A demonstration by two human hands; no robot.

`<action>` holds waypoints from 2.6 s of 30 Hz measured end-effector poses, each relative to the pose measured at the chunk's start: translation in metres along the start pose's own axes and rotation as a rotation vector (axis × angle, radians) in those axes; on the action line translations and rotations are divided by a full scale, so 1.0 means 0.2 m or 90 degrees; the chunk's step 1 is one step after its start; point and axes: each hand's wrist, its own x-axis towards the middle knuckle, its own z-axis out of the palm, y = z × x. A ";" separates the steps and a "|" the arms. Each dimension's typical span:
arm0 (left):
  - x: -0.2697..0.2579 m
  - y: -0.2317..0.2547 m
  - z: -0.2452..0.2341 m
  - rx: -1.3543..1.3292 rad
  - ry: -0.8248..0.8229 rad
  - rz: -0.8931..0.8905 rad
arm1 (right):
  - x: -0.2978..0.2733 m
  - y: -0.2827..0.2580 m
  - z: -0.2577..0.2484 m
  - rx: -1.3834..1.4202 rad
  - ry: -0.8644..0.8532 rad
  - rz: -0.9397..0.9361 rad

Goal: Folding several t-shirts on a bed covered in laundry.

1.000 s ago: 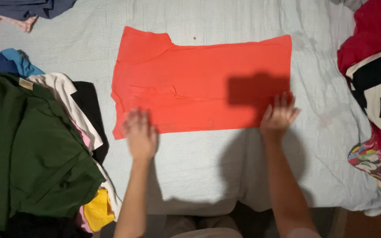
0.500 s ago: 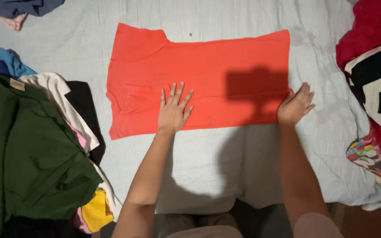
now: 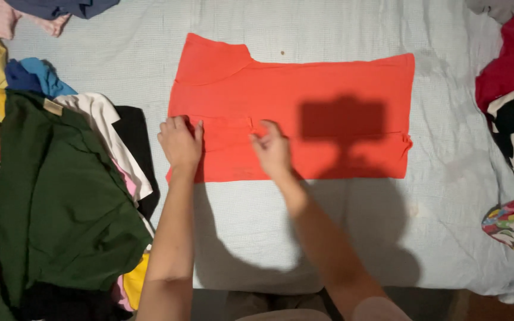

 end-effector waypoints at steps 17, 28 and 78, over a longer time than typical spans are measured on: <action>0.04 -0.11 0.08 -0.184 -0.004 0.055 | 0.14 0.05 0.15 0.317 -0.149 0.352; -0.38 -0.20 -0.28 -0.337 -0.007 0.129 | -0.02 0.30 0.07 0.390 -0.223 0.180; -0.51 0.19 -0.03 0.061 -0.225 -0.064 | -0.28 0.56 -0.96 -0.601 0.060 -0.049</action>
